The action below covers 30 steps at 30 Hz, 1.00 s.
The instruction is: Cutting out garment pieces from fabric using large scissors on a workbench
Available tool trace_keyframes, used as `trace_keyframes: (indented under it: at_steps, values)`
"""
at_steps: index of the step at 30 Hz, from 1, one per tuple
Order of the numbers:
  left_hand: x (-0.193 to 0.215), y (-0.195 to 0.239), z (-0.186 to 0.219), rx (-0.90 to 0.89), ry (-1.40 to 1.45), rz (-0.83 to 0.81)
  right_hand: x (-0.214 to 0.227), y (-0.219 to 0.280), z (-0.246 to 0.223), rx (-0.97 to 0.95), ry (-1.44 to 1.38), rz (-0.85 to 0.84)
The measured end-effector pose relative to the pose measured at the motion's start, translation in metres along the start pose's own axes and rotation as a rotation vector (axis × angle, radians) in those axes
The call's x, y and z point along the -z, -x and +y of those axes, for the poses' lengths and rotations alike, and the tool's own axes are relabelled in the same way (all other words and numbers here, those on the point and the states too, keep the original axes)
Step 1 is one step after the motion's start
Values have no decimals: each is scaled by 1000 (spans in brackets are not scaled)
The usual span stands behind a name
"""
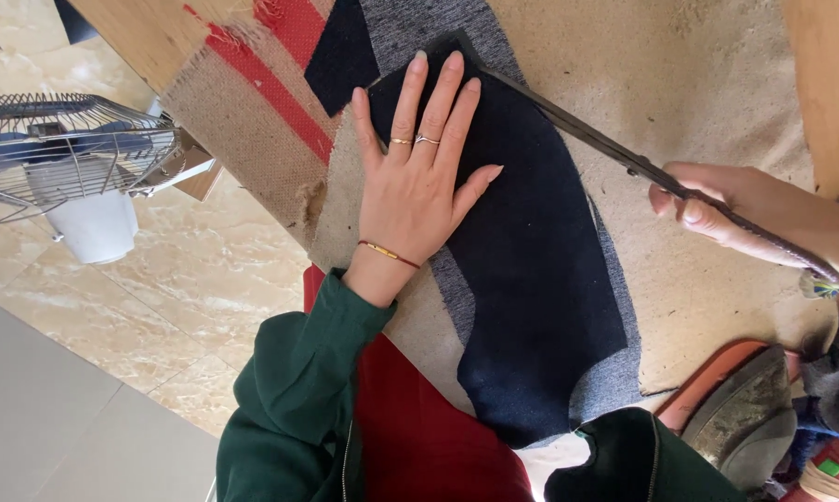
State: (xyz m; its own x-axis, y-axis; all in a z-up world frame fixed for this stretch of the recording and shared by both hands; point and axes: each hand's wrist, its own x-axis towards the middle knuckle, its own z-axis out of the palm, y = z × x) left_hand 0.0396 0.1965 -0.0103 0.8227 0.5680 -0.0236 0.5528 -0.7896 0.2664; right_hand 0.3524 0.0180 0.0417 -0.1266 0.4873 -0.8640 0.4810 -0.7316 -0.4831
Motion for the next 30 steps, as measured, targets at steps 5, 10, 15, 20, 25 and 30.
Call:
trace_keyframes:
  at_steps: [5,10,15,20,25,30]
  values:
    - [1,-1,0,-2,-3,-10,6,2,1,-31,-3,-21]
    - [2,-1,0,-7,-16,-4,-5,1,-3,-57,-59,-8]
    - [2,-1,0,-6,0,-9,-25,2,8,-189,-174,-15]
    - [1,-1,0,4,7,4,-54,3,2,-219,-410,7]
    - [1,-1,1,14,21,-6,-73,4,-40,43,-120,142]
    - [1,0,-1,10,28,-6,-91,-1,-51,4,-80,254]
